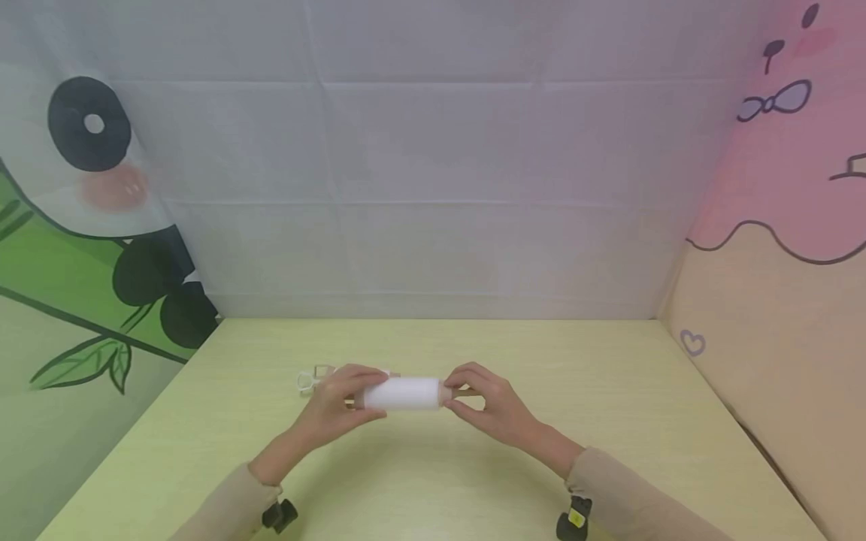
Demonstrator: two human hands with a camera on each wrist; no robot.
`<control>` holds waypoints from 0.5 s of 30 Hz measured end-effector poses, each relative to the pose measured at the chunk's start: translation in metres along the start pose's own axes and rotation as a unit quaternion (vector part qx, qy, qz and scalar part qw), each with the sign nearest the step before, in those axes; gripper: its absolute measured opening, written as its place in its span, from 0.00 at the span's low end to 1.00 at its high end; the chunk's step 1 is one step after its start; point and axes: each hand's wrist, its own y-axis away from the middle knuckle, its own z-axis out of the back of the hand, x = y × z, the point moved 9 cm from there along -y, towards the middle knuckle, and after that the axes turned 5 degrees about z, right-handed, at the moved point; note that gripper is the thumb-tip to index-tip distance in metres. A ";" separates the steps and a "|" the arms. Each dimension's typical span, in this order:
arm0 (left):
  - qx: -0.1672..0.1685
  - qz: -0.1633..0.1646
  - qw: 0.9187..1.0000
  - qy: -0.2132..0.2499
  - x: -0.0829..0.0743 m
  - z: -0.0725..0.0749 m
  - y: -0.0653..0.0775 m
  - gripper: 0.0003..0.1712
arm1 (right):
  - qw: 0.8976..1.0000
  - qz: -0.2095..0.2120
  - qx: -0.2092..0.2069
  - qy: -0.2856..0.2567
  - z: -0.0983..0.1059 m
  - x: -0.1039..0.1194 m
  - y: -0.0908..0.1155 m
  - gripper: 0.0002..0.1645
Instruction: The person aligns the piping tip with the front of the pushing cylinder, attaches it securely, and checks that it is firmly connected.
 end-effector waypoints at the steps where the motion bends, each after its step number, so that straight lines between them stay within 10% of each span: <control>1: 0.001 0.001 1.000 0.002 0.000 0.000 -0.001 0.27 | 1.000 0.002 0.002 0.001 0.000 0.000 0.000 0.23; 15: 0.007 0.002 1.000 0.000 -0.002 -0.002 -0.002 0.27 | 1.000 -0.013 0.016 0.010 0.000 -0.001 0.001 0.22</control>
